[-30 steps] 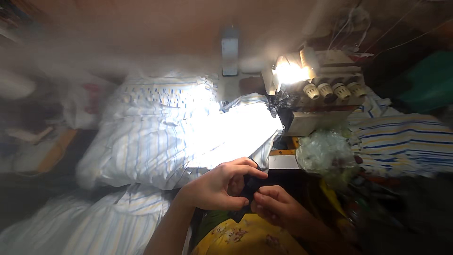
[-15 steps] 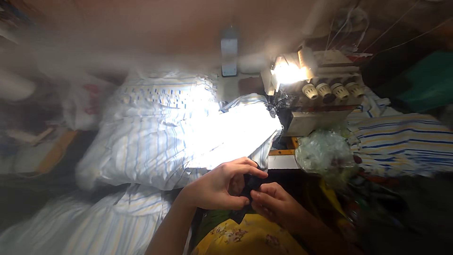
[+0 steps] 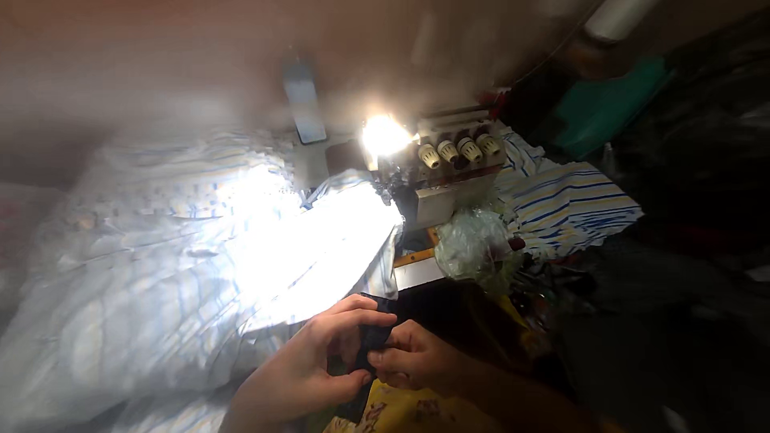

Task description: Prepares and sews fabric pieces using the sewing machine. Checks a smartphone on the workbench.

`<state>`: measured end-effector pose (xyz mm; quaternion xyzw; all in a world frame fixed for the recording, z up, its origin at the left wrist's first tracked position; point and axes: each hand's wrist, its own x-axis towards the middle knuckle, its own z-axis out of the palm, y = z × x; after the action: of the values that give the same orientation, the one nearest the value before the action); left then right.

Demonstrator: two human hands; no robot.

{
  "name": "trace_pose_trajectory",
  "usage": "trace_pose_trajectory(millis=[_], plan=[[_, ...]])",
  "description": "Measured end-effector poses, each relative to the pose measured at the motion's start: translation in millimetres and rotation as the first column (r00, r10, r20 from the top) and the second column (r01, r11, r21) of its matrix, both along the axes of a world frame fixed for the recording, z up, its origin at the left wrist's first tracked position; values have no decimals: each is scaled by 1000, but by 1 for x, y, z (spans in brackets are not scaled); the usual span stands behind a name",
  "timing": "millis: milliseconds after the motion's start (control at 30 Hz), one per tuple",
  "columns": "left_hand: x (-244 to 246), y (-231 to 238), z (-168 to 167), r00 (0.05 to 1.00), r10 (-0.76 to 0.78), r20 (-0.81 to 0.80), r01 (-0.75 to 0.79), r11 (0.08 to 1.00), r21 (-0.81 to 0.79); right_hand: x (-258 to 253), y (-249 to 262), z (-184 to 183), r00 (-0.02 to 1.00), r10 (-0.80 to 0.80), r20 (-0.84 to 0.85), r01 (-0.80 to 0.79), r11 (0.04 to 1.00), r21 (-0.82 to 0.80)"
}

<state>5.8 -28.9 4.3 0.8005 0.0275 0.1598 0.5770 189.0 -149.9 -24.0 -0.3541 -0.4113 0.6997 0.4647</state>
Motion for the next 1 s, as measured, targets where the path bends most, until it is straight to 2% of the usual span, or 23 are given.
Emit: trace_pose_trajectory(millis=[67,133,167,233,267,333,367,400,433,467,533,600,700,767,833,900,1000], plan=[[0,-1,-1,1000,-28,4,28,1000,-10,-1,-2,-2,1000,4,5,-4,1000,25],[-4,-3,-4,999,-38,-10,38,999,8,3,-8,-6,996,-3,87,-13,983,184],[-10,-4,-5,999,-37,-29,38,999,29,10,-14,-5,986,-50,158,1,955,297],[-25,-7,-4,995,-24,-94,32,996,86,36,-29,5,907,-303,292,154,885,440],[-35,-11,-3,988,-10,-153,29,993,118,54,-36,11,798,-494,346,300,823,483],[-51,-18,-5,950,13,-311,36,987,154,99,-38,19,454,-780,430,517,624,586],[-57,-22,-5,921,42,-388,21,988,156,124,-34,19,255,-832,493,543,545,638],[-62,-26,-5,887,85,-455,-13,987,159,146,-28,16,68,-818,571,542,511,667],[-66,-30,-4,849,141,-509,-61,983,172,164,-21,11,-64,-761,646,541,517,663],[-68,-33,1,807,192,-559,-102,977,189,177,-15,2,-130,-696,707,539,548,639],[-68,-35,13,749,252,-613,-161,966,201,189,-2,-9,-134,-540,831,535,666,519],[-70,-34,21,741,298,-602,-205,954,220,185,10,-11,-111,-398,911,513,762,395],[-71,-29,17,825,370,-426,-290,926,243,177,21,-10,-67,-285,956,490,825,281],[-63,-30,12,849,457,-266,-410,887,215,177,23,-12,-57,-308,950,474,829,297],[-47,-33,6,827,557,-81,-550,830,91,180,21,-19,-85,-463,882,461,767,447],[-26,-34,1,747,659,84,-654,752,-81,180,17,-29,-160,-648,745,447,626,640],[4,-29,-3,627,744,231,-711,668,-221,167,21,-29,-283,-759,586,434,444,784]])
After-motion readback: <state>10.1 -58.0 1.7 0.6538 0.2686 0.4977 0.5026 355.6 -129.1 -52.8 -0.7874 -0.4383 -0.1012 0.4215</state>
